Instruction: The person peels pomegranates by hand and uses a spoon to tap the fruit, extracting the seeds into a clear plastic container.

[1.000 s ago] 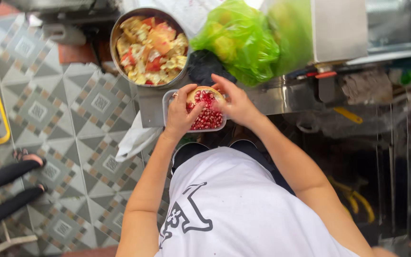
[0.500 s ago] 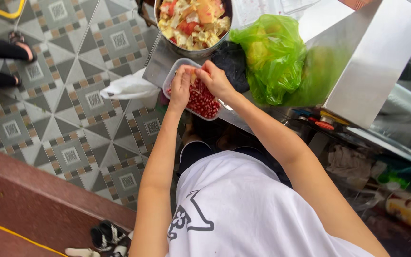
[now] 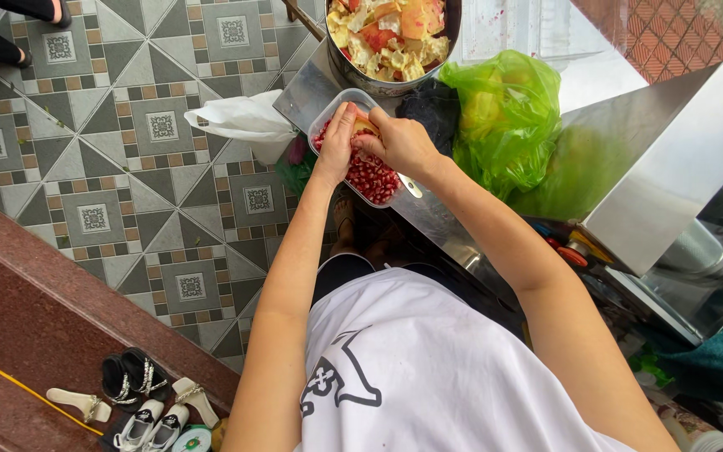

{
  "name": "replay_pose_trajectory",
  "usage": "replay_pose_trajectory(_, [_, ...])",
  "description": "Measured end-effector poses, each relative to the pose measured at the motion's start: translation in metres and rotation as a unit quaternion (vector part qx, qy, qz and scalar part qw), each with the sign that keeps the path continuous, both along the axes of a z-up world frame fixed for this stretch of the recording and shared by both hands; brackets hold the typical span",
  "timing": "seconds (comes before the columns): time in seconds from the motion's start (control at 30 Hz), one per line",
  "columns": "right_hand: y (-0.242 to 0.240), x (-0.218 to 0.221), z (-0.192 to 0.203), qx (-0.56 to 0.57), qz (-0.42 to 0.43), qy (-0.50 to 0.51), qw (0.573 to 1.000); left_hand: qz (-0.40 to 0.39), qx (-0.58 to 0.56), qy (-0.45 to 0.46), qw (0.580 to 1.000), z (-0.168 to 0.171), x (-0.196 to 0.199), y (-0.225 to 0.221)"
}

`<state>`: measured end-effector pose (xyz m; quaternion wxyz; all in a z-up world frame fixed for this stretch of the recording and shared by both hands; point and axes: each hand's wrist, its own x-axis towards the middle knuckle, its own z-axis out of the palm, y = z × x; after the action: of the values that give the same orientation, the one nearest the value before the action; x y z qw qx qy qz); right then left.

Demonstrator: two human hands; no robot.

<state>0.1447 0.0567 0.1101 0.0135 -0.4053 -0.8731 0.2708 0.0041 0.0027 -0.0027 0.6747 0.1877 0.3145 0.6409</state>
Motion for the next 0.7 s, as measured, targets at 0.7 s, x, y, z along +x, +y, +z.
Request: replay_pose_trajectory(0.7, [-0.013,-0.018,0.013,0.088,-0.025,-0.051,0.995,-0.073,-0.052,-0.026,0.996,-0.007,-0.027,0.035])
